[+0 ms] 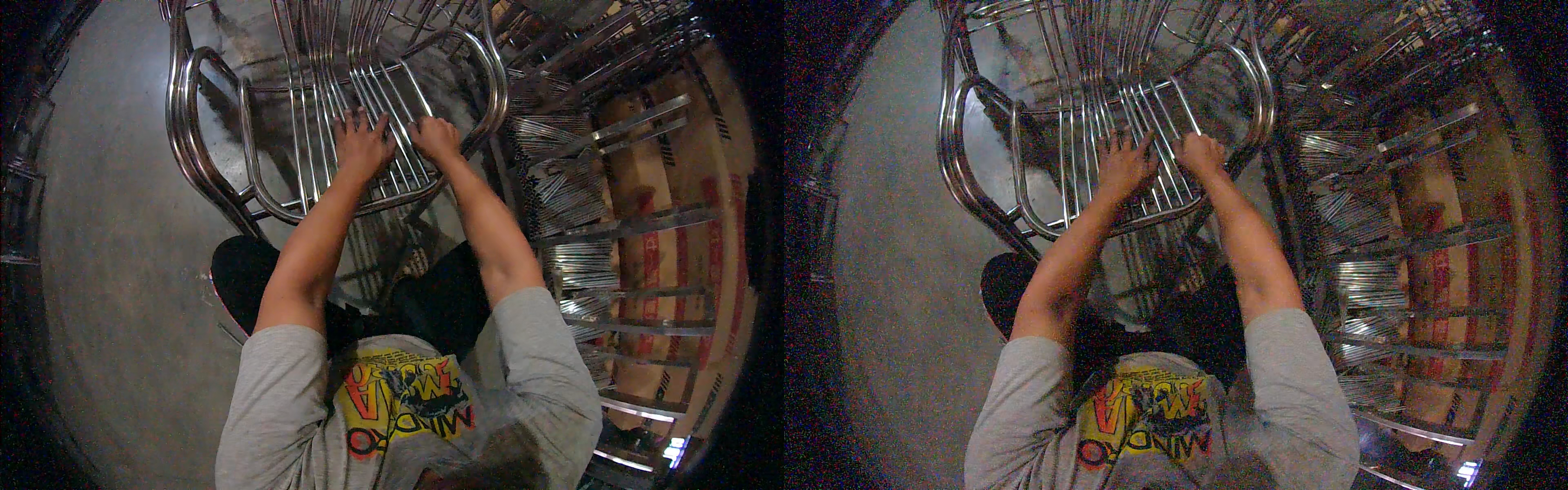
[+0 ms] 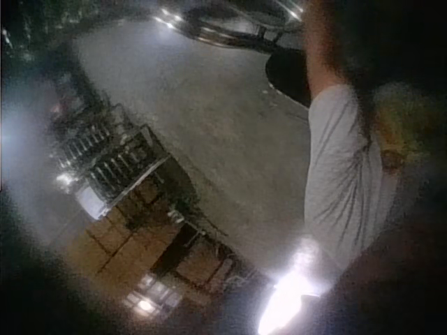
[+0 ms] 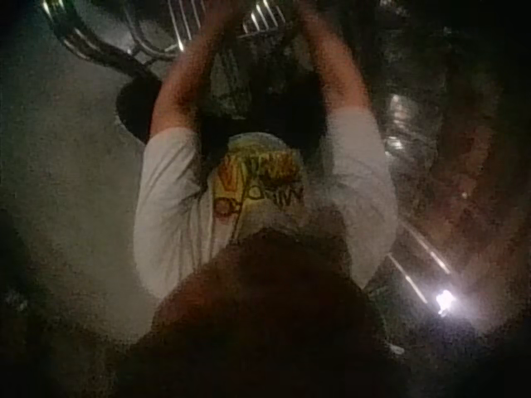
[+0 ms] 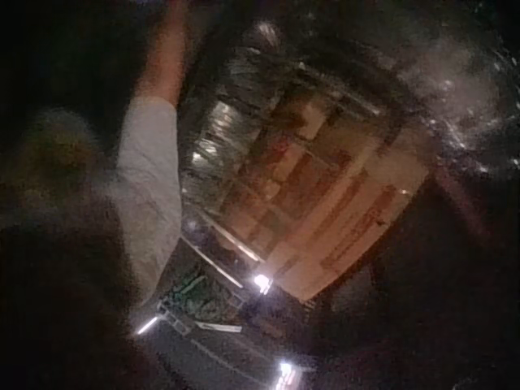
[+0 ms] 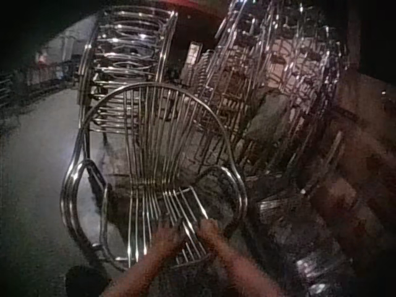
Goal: The person assembles a metal chair by inserting multiple vertical metal rods into the seat and backrest frame. The person picks up rods from a nearby rack and fits them into the chair frame one by one, then lifts the completed chair.
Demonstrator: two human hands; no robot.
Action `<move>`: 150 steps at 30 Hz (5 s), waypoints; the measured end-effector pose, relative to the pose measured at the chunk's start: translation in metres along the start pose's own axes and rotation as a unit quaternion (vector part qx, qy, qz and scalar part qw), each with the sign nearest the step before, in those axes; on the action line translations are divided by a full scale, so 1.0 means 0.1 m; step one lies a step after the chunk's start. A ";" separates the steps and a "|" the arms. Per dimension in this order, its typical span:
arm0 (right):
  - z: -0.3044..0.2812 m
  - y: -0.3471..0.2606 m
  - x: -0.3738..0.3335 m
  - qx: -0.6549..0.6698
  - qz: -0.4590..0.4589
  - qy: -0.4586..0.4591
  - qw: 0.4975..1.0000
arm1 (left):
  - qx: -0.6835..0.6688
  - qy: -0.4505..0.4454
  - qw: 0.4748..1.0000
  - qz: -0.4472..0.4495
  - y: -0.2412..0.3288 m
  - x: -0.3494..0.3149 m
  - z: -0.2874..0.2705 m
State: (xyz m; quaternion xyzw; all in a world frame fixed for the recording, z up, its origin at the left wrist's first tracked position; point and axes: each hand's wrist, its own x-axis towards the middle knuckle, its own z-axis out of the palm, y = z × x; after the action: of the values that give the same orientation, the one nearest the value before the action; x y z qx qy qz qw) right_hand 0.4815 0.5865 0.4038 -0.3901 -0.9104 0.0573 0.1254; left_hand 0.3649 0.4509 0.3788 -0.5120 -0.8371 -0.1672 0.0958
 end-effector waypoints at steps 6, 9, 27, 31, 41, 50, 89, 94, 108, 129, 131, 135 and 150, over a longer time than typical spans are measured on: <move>0.72 1.31 -0.57 -0.040 0.101 0.002 0.994 | -0.025 -0.035 0.994 0.103 0.95 -0.08 1.29; 1.03 2.11 -1.15 -0.081 0.109 0.009 0.991 | -0.063 -0.063 0.983 0.160 1.48 -0.32 1.88; 0.07 4.95 -5.68 0.161 0.266 0.415 0.855 | 0.213 0.040 0.945 0.244 1.74 -1.42 3.51; -1.26 7.27 -7.91 0.023 0.451 0.545 0.706 | 0.239 -0.011 0.946 0.221 2.74 -1.27 3.01; -0.34 11.02 -11.97 -0.235 0.726 -0.010 0.647 | 0.016 -0.016 0.996 0.082 4.05 -2.15 3.57; -0.61 11.99 -11.84 -0.231 0.697 -0.120 0.668 | 0.027 -0.034 0.990 0.135 4.99 -1.40 3.32; -3.26 8.33 -9.61 0.133 0.450 0.663 0.584 | -0.324 0.067 0.938 0.107 4.36 -1.39 0.74; -4.19 6.55 -7.52 0.226 0.304 0.718 0.584 | -0.349 0.032 0.921 0.167 4.00 -0.74 -0.69; -2.29 2.38 -4.64 0.472 0.060 -0.102 0.874 | -0.498 0.214 0.839 -0.036 2.89 -1.15 -2.13; -2.04 0.85 -3.24 0.568 0.111 -0.439 0.687 | -0.298 0.230 0.834 -0.403 1.01 -0.82 -0.43; -2.01 0.89 -3.16 0.552 0.102 -0.419 0.713 | -0.230 0.232 0.858 -0.397 0.97 -0.72 -0.26; -1.94 0.99 -2.99 0.508 0.081 -0.394 0.762 | -0.378 0.259 0.768 -0.448 0.96 -0.61 -0.04; -1.71 0.89 -2.97 0.421 0.042 -0.327 0.845 | -0.383 0.272 0.799 -0.376 1.26 -0.67 -0.45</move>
State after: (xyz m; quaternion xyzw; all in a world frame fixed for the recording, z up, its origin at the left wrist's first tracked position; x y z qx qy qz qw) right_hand 0.7875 0.4338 0.4954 -0.2962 -0.7698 0.5646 -0.0297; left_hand 0.5071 0.4312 0.4209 -0.0857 -0.7709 -0.6295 0.0455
